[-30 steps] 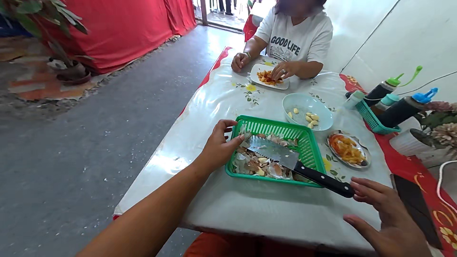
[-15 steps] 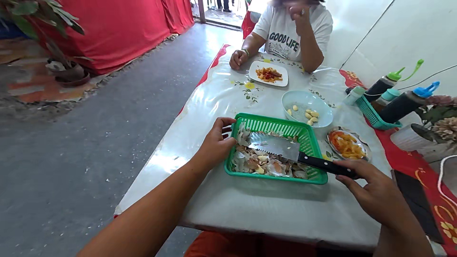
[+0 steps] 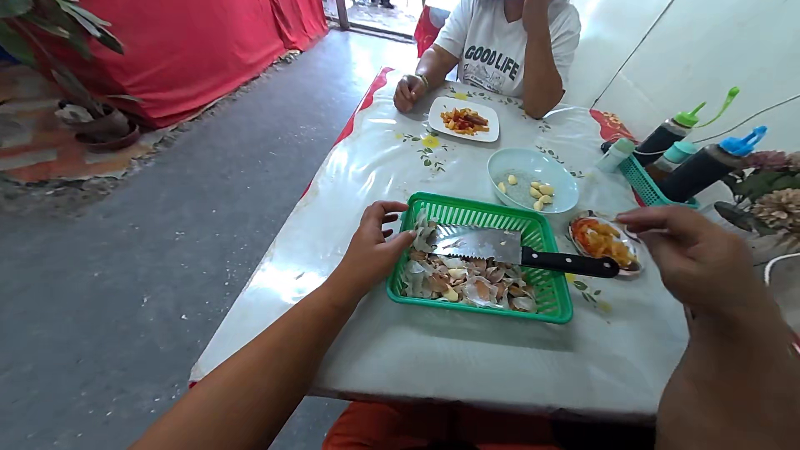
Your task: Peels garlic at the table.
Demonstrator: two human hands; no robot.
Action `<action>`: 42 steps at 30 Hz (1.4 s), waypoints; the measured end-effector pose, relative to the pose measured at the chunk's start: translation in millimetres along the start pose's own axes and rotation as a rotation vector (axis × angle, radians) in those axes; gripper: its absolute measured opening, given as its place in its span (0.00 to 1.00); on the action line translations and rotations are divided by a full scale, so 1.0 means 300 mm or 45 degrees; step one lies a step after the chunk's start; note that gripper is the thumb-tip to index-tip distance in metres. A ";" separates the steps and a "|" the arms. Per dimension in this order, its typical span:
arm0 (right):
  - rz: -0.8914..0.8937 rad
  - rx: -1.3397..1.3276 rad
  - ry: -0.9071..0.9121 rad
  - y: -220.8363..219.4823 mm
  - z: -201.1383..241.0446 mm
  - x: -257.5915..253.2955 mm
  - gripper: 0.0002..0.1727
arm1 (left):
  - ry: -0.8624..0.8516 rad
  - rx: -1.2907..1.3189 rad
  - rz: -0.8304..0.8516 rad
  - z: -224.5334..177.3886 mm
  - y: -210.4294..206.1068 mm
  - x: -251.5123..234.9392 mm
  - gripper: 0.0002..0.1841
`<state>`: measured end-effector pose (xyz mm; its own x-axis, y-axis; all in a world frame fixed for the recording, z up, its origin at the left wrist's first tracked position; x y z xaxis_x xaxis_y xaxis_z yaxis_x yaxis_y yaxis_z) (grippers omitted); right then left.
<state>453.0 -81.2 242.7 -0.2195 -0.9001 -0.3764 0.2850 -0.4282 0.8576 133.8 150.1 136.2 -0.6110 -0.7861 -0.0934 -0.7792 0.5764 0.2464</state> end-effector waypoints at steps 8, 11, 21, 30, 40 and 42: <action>-0.161 -0.074 -0.118 0.059 -0.020 -0.133 0.18 | -0.292 -0.079 -0.047 -0.033 0.014 0.015 0.09; -0.062 -0.028 -0.200 0.024 -0.057 -0.214 0.24 | -0.354 -0.108 -0.039 -0.040 0.010 0.017 0.05; 0.599 0.360 0.231 -0.223 0.207 -0.123 0.22 | -0.370 -0.088 -0.031 -0.036 0.013 0.009 0.04; 0.671 0.157 0.078 -0.108 0.110 -0.120 0.16 | -0.401 -0.153 -0.050 -0.041 0.043 -0.002 0.11; 0.464 -1.023 -0.122 -0.171 0.005 -0.034 0.12 | -0.679 -0.820 0.390 -0.232 -0.069 0.022 0.04; 0.448 -1.276 -0.115 -0.204 0.015 -0.036 0.11 | -0.602 -1.000 0.678 -0.246 -0.161 0.000 0.04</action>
Point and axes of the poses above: each hand's wrist, its own x-axis away from the middle knuckle, its own y-axis out of the back of the hand, z = x × y, the point moved 5 cm from there along -x, towards the middle knuckle, and after that the axes turned 6 degrees about z, right-handed, at the moved point
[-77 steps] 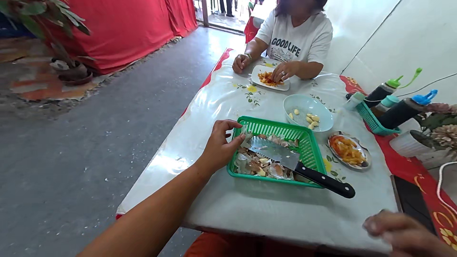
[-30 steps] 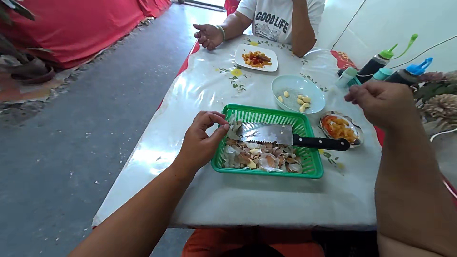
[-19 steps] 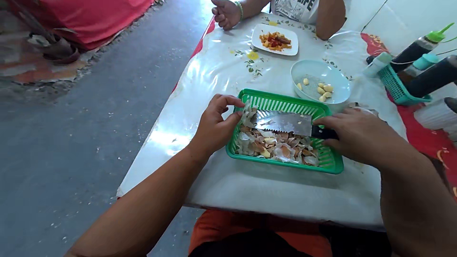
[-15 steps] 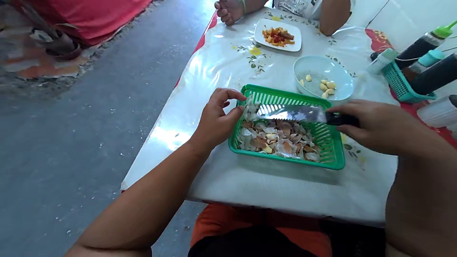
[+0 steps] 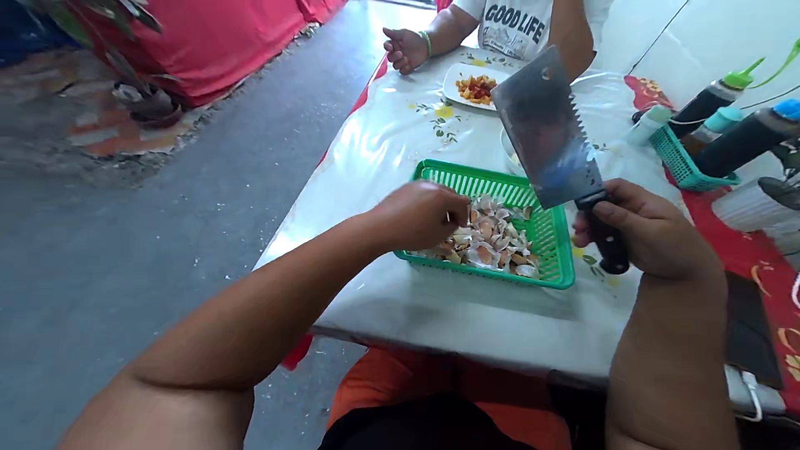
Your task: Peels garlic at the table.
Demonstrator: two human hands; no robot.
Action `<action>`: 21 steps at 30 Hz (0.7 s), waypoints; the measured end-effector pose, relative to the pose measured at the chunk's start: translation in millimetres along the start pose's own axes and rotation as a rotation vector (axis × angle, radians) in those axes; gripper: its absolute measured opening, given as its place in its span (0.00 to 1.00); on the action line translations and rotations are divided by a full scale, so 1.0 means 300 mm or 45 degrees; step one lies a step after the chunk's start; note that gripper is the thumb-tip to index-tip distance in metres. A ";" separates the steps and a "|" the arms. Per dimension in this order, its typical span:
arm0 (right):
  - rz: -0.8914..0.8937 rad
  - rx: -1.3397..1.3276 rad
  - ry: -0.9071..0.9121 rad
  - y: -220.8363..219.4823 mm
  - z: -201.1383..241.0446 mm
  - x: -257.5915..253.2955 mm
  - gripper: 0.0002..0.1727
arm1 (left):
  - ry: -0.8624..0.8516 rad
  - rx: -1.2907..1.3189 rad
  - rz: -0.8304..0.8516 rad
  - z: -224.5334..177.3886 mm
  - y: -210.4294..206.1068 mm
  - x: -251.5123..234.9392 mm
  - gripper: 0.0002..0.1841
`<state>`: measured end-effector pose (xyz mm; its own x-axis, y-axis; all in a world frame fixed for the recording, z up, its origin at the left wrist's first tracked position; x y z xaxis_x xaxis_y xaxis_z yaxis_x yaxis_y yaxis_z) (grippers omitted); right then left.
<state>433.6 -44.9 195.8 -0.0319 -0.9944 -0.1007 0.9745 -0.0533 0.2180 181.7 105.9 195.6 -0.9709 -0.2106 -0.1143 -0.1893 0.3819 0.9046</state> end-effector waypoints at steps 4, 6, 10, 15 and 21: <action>-0.082 -0.192 0.016 -0.023 -0.021 -0.032 0.12 | 0.097 -0.143 0.434 0.001 -0.075 -0.110 0.04; -0.117 -0.270 -0.028 -0.033 -0.032 -0.038 0.11 | 0.107 -0.158 0.499 0.012 -0.089 -0.131 0.06; -0.131 -0.474 -0.100 -0.047 -0.031 -0.045 0.26 | 0.130 -0.108 0.538 0.016 -0.099 -0.151 0.11; -0.145 -0.564 -0.047 -0.034 -0.016 -0.028 0.20 | 0.138 0.002 0.443 0.017 -0.073 -0.143 0.13; -0.156 -0.610 -0.008 -0.014 -0.008 -0.003 0.21 | 0.141 0.337 0.262 0.029 -0.001 -0.101 0.13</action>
Point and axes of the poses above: each hand's wrist, its own x-axis away from the middle knuckle, its own y-axis out of the back of the hand, z = x × y, the point moved 5 cm from there along -x, towards the middle knuckle, and after that the axes turned 6 degrees about z, right-handed, at the moved point
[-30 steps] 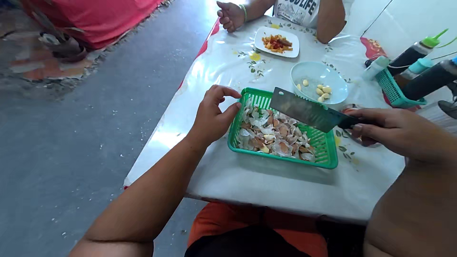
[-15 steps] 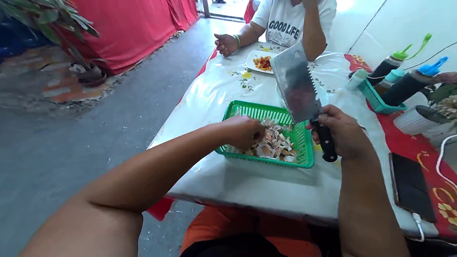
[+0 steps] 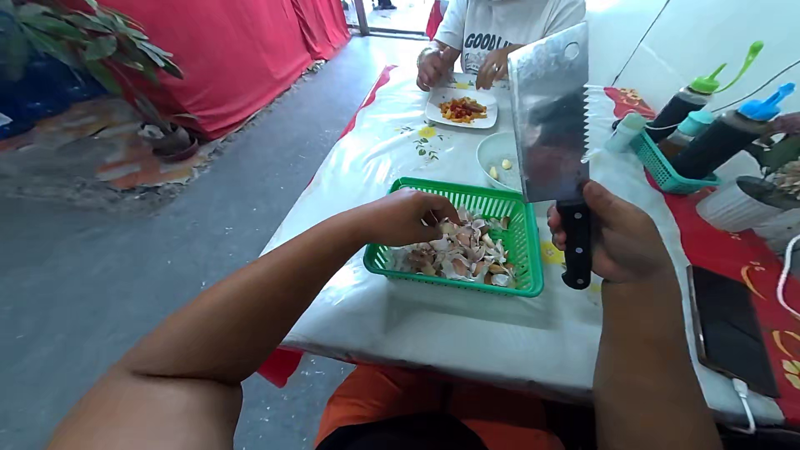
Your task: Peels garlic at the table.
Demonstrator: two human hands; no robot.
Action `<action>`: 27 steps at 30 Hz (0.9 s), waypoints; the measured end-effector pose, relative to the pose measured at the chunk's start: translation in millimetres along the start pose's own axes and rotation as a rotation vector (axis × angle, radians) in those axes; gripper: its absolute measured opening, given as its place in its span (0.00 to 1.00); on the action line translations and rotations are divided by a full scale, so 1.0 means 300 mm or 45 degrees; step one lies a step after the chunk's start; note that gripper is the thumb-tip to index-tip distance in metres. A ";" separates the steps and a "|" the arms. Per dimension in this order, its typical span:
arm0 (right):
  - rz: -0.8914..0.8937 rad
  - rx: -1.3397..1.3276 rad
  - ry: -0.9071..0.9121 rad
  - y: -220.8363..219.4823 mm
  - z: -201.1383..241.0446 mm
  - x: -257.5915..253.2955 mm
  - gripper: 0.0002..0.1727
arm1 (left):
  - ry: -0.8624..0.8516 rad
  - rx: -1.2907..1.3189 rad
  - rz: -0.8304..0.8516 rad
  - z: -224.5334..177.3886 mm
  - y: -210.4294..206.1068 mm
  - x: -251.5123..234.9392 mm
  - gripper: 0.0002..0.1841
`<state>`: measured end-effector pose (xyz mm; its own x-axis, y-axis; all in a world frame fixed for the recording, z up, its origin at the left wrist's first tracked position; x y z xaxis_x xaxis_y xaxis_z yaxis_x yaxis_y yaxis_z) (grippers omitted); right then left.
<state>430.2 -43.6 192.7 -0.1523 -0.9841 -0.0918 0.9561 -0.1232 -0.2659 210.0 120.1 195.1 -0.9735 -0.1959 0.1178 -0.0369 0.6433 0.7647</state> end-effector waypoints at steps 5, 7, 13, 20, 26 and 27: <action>-0.020 0.005 -0.033 0.017 -0.001 -0.009 0.30 | 0.043 0.082 -0.079 0.007 0.016 0.024 0.12; -0.067 -0.006 -0.032 0.036 0.001 -0.008 0.32 | 0.054 0.063 -0.110 0.011 0.009 0.033 0.10; 0.059 -0.169 0.140 0.101 0.016 -0.006 0.30 | 0.059 0.039 -0.168 0.012 -0.014 0.041 0.14; 0.129 -0.199 0.280 0.109 0.028 -0.005 0.26 | 0.000 -0.036 -0.210 0.016 -0.017 0.045 0.11; 0.239 -0.160 0.354 0.122 0.037 -0.004 0.27 | -0.011 0.007 -0.214 0.014 -0.016 0.050 0.18; 0.248 -0.156 0.375 0.121 0.039 -0.003 0.27 | 0.010 -0.014 -0.200 0.013 -0.015 0.051 0.19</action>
Point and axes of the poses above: each hand's wrist, its own x-axis away from the middle knuckle, its own y-axis out of the back of the hand, z = x × y, the point moved 5 cm from there along -x, towards the middle knuckle, and after that the axes turned 6 degrees about z, right-handed, at the moved point
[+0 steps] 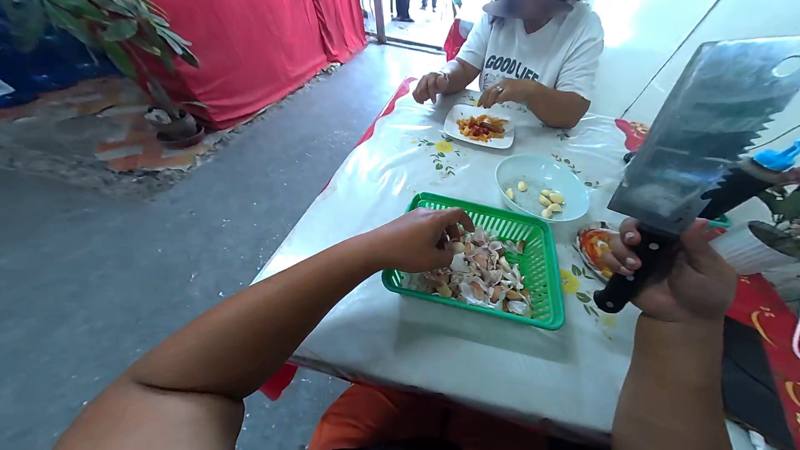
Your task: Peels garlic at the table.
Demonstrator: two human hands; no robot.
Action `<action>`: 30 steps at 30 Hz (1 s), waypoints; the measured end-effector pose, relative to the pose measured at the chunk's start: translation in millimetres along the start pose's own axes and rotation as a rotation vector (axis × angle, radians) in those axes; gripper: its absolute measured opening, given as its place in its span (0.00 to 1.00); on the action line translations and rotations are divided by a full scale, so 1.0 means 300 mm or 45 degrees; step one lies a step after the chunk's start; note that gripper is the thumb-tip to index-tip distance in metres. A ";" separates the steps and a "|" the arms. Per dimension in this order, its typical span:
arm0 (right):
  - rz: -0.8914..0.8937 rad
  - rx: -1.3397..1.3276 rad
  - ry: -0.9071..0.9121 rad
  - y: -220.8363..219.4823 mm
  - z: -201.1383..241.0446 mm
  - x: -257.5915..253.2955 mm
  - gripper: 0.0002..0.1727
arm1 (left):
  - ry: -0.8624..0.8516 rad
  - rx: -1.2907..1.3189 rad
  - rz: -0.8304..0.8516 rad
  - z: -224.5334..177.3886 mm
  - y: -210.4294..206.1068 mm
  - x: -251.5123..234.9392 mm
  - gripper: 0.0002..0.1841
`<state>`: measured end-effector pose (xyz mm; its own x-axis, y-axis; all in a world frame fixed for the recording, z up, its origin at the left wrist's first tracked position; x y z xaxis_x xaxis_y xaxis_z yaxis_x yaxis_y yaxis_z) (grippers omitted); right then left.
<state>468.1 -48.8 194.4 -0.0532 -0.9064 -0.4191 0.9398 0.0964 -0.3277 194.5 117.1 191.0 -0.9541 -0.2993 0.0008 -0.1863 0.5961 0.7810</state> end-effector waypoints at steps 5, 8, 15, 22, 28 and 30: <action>0.054 -0.051 0.107 -0.001 0.015 -0.001 0.26 | -0.024 -0.170 0.039 -0.012 0.001 0.003 0.18; 0.072 -0.057 0.120 0.005 0.019 0.001 0.26 | -0.051 -0.229 0.040 -0.023 0.000 0.003 0.18; 0.071 -0.068 0.107 0.010 0.012 0.002 0.26 | -0.085 -0.383 0.062 -0.047 -0.003 0.006 0.20; 0.077 -0.080 0.111 0.007 0.013 0.006 0.26 | -0.108 -0.398 0.052 -0.062 0.017 0.009 0.21; 0.091 -0.089 0.121 0.001 0.017 0.006 0.25 | -0.103 -0.404 0.025 -0.067 0.035 0.012 0.16; 0.096 -0.090 0.120 0.002 0.016 0.006 0.25 | -0.092 -0.392 0.025 -0.066 0.037 0.011 0.15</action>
<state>470.2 -52.3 197.7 -0.0179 -0.8533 -0.5212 0.9164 0.1945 -0.3498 193.9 107.9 212.1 -0.9731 -0.2295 -0.0180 -0.0986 0.3446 0.9335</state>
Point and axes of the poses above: each hand's wrist, its own x-axis away from the middle knuckle, its own y-axis out of the back of the hand, z = x × y, the point moved 5 cm from there along -x, towards the middle knuckle, and after that the axes turned 6 degrees about z, right-handed, at the moved point
